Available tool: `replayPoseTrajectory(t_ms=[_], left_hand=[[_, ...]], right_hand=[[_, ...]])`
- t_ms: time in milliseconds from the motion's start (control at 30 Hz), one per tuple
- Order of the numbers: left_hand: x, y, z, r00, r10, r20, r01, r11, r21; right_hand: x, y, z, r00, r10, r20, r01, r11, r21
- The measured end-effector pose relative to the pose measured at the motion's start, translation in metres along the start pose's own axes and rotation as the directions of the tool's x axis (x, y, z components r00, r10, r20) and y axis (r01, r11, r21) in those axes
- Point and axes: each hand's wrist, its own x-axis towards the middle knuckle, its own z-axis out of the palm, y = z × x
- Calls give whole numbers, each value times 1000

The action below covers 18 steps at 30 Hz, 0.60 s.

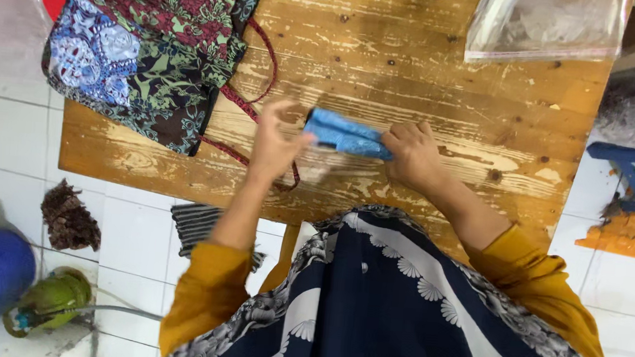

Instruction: The person folds several patterned fabric tote bags on a wooden table. They smooth each bag, fold it into a compact rectangle, and place it with others. The person handles multiple bags one at a time, adjusting straps and aligning edges before stacking them.

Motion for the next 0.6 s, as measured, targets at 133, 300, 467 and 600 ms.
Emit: replayPoseTrajectory(t_ms=[133,300,467,600], left_hand=[[-30,-3,49,781,-587,213,599,609,-520],[-17,-50,114,862,-485,146,395,462,-794],[-19,-87,122,924,-360,128,342,627,-700],[-23,-88,122,950,-300,92,289,722,-629]], right_hand=[[-14,-4,30,999,-18,-46,11,992,-130],[-16,-27,46,997,28,70,-15,984,-179],[-6,-38,37,981,151,118,-170,971,169],[14,-41,42,995,17,98,-27,995,99]])
